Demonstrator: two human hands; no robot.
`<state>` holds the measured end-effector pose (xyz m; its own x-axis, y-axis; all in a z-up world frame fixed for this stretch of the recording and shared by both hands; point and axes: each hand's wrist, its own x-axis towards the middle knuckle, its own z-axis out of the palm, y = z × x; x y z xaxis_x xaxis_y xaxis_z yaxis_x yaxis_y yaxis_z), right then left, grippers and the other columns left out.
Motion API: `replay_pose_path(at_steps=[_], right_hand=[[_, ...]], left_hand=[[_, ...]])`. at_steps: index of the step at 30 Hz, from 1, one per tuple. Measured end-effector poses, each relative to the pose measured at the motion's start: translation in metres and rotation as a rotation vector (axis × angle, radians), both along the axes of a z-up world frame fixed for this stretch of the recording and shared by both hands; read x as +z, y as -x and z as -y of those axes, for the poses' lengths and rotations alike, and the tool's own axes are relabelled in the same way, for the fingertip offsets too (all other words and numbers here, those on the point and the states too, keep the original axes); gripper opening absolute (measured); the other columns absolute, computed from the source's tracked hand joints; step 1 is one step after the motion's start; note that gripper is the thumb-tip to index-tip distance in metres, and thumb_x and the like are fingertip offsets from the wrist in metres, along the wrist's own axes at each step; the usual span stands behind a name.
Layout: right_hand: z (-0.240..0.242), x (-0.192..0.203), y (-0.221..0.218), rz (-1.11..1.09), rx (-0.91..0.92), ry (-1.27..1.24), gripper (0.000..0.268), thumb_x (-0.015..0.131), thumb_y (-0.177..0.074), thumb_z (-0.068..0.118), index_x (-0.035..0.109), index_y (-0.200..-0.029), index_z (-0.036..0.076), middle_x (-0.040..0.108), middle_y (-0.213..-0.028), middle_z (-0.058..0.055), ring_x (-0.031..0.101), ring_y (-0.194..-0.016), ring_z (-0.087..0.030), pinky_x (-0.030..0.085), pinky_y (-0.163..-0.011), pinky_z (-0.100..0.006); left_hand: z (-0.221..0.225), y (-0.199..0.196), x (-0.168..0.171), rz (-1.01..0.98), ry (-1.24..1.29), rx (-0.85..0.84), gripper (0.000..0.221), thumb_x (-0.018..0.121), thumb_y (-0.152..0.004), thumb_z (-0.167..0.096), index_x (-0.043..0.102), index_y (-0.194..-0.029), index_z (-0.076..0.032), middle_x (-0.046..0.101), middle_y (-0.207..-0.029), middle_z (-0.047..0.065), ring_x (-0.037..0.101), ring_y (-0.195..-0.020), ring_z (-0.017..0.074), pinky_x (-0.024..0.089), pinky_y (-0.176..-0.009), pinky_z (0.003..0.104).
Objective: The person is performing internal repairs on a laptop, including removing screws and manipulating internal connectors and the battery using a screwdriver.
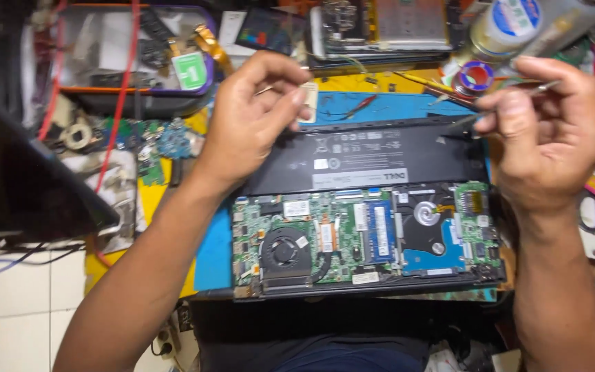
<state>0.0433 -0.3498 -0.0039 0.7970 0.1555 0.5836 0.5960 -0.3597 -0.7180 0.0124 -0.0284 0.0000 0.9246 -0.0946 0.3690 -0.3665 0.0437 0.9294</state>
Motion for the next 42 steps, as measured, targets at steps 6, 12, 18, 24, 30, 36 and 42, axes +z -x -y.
replay_pose_path(at_steps=[6, 12, 18, 24, 30, 36, 42], right_hand=[[-0.012, 0.012, 0.009, 0.013, 0.086, 0.082, 0.024, 0.057, -0.118, -0.002, 0.05, -0.135, -0.019, 0.067, -0.102, -0.033, 0.072, -0.084, -0.034, 0.061, -0.077, -0.036], [-0.015, 0.01, 0.01, -0.005, 0.122, 0.076, 0.026, 0.062, -0.111, -0.004, 0.054, -0.13, -0.02, 0.064, -0.108, -0.028, 0.076, -0.092, -0.037, 0.062, -0.077, -0.035], [-0.01, 0.012, 0.003, -0.029, 0.03, -0.075, 0.026, 0.057, -0.116, 0.007, 0.049, -0.133, -0.01, 0.068, -0.094, -0.027, 0.074, -0.086, -0.03, 0.062, -0.071, -0.031], [-0.001, 0.012, -0.008, 0.061, 0.077, -0.109, 0.016, 0.054, -0.115, 0.01, 0.053, -0.119, -0.006, 0.072, -0.095, -0.023, 0.074, -0.08, -0.028, 0.062, -0.067, -0.033], [-0.003, 0.014, -0.004, -0.005, 0.116, -0.141, 0.019, 0.054, -0.114, 0.011, 0.051, -0.122, -0.005, 0.072, -0.099, -0.024, 0.074, -0.084, -0.028, 0.063, -0.071, -0.032], [-0.001, 0.016, -0.004, -0.008, 0.106, -0.096, 0.021, 0.054, -0.115, 0.014, 0.052, -0.127, -0.003, 0.073, -0.1, -0.021, 0.076, -0.091, -0.026, 0.06, -0.07, -0.029], [0.008, 0.027, 0.018, 0.16, 0.1, -0.124, 0.016, 0.059, -0.116, 0.008, 0.056, -0.123, -0.006, 0.072, -0.086, -0.019, 0.053, -0.053, -0.016, 0.041, -0.049, -0.027]], left_hand=[[-0.002, 0.01, 0.001, -0.133, -0.102, 0.038, 0.015, 0.059, -0.104, -0.002, 0.055, -0.119, -0.001, 0.059, -0.1, 0.011, 0.068, -0.087, 0.016, 0.063, -0.074, 0.024], [-0.001, 0.013, -0.001, -0.169, -0.114, -0.011, 0.017, 0.059, -0.104, -0.002, 0.056, -0.121, 0.0, 0.061, -0.106, 0.012, 0.07, -0.089, 0.0177, 0.062, -0.077, 0.024], [0.004, 0.018, 0.001, -0.139, -0.25, -0.004, 0.014, 0.051, -0.108, -0.001, 0.05, -0.121, 0.003, 0.061, -0.098, 0.014, 0.068, -0.084, 0.0181, 0.06, -0.081, 0.027], [0.007, 0.023, 0.001, -0.147, -0.28, 0.082, 0.017, 0.057, -0.11, 0.006, 0.049, -0.125, 0.006, 0.058, -0.103, 0.017, 0.068, -0.085, 0.0214, 0.06, -0.082, 0.028], [0.006, 0.025, -0.003, -0.18, -0.2, 0.105, 0.018, 0.063, -0.109, 0.002, 0.05, -0.122, 0.005, 0.059, -0.102, 0.017, 0.072, -0.09, 0.0236, 0.067, -0.089, 0.031], [0.004, 0.023, -0.002, -0.185, -0.205, 0.167, 0.024, 0.07, -0.106, 0.001, 0.053, -0.123, 0.004, 0.06, -0.118, 0.015, 0.073, -0.091, 0.0228, 0.064, -0.088, 0.027], [0.006, 0.022, 0.008, -0.088, -0.237, 0.103, 0.034, 0.067, -0.099, 0.015, 0.055, -0.131, 0.015, 0.053, -0.151, 0.032, 0.07, -0.096, 0.0296, 0.062, -0.097, 0.032]])
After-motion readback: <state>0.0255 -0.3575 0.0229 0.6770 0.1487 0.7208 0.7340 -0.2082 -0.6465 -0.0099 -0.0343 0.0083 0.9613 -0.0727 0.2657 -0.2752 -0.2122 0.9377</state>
